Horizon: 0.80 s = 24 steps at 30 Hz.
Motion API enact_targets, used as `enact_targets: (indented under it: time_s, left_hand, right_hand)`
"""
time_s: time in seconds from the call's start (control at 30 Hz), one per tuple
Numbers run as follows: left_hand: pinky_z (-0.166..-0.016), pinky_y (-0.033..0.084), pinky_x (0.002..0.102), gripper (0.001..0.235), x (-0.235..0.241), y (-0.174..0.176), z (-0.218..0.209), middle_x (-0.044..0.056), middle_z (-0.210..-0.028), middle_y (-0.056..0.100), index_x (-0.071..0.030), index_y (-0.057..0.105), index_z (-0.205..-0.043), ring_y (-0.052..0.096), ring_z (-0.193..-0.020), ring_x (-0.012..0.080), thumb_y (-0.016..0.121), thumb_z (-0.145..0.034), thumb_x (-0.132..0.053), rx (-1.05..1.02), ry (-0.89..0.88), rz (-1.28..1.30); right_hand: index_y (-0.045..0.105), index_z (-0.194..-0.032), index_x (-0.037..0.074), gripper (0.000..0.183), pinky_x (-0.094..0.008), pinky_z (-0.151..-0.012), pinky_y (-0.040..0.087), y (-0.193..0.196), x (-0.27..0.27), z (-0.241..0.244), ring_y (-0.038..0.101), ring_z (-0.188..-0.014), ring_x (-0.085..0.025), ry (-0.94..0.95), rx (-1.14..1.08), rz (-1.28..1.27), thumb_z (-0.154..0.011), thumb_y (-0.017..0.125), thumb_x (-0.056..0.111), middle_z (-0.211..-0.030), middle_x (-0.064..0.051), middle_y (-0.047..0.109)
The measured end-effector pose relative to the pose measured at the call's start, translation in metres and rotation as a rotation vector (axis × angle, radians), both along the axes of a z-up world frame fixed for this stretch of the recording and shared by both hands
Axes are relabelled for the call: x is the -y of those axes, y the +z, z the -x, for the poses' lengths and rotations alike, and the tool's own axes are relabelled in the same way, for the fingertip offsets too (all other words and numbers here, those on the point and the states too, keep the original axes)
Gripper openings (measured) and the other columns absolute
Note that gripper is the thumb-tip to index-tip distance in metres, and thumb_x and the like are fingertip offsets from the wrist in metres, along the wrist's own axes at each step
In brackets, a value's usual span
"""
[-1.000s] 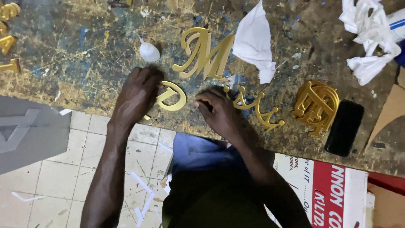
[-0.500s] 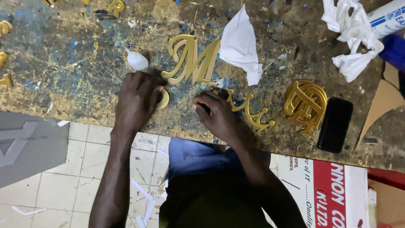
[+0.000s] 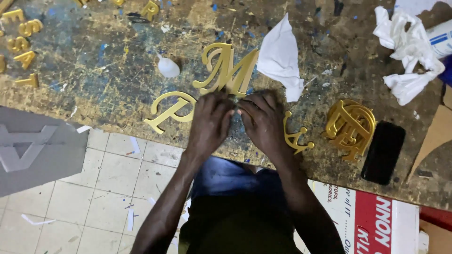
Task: Applying adhesive to the back of decorative gold letters and carefully pressing them onto a sign base for assembly.
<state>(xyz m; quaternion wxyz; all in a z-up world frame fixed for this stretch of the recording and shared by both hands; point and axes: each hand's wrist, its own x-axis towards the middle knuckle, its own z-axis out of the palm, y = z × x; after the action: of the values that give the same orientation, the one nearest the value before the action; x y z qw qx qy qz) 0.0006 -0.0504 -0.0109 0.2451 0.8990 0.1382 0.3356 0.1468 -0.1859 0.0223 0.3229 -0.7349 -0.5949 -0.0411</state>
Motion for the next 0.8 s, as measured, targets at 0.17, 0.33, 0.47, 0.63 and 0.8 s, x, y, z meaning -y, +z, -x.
enact_targets:
  time_s: [0.17, 0.33, 0.47, 0.63, 0.8]
  left_hand:
    - [-0.093, 0.055, 0.049, 0.017, 0.041, 0.001, 0.019, 0.011, -0.121, 0.067, -0.010, 0.077, -0.122, 0.068, -0.112, 0.0402, 0.066, -0.115, -0.020, 0.098, 0.045, 0.063]
    - [-0.101, 0.058, 0.049, 0.017, 0.046, -0.009, 0.036, 0.013, -0.122, 0.073, -0.006, 0.077, -0.124, 0.072, -0.118, 0.0405, 0.067, -0.116, -0.017, 0.163, 0.084, 0.145]
    - [-0.100, 0.059, 0.047, 0.017, 0.034, -0.012, 0.045, 0.011, -0.117, 0.072, -0.005, 0.077, -0.121, 0.073, -0.116, 0.0375, 0.066, -0.116, -0.016, 0.182, 0.064, 0.150]
    - [-0.094, 0.060, 0.052, 0.016, 0.024, -0.006, 0.049, 0.017, -0.109, 0.069, -0.002, 0.075, -0.119, 0.071, -0.109, 0.0446, 0.065, -0.117, -0.014, 0.206, 0.036, 0.149]
    - [-0.096, 0.059, 0.050, 0.016, 0.018, 0.006, 0.050, 0.015, -0.112, 0.070, -0.003, 0.074, -0.120, 0.072, -0.110, 0.0407, 0.062, -0.118, -0.013, 0.209, 0.015, 0.180]
  right_hand:
    - [0.082, -0.123, 0.005, 0.015, -0.046, -0.096, 0.058, 0.002, 0.001, 0.012, 0.067, -0.110, -0.033, 0.052, -0.064, 0.026, -0.116, 0.070, 0.010, -0.116, -0.010, 0.074]
    - [0.079, -0.128, 0.000, 0.017, -0.050, -0.096, 0.059, 0.012, -0.002, 0.035, 0.067, -0.112, -0.037, 0.097, -0.125, 0.092, -0.118, 0.066, 0.002, -0.115, -0.015, 0.072]
    - [0.078, -0.130, -0.002, 0.017, -0.054, -0.098, 0.060, 0.005, -0.010, 0.040, 0.067, -0.116, -0.040, 0.131, -0.120, 0.110, -0.115, 0.068, -0.002, -0.116, -0.016, 0.071]
    - [0.080, -0.125, -0.001, 0.013, -0.052, -0.098, 0.059, 0.008, -0.018, 0.045, 0.069, -0.110, -0.039, 0.105, -0.127, 0.087, -0.115, 0.071, 0.000, -0.112, -0.015, 0.072]
    - [0.082, -0.121, 0.004, 0.009, -0.050, -0.097, 0.060, 0.003, -0.018, 0.028, 0.072, -0.108, -0.034, 0.078, -0.089, 0.059, -0.116, 0.076, 0.009, -0.111, -0.008, 0.074]
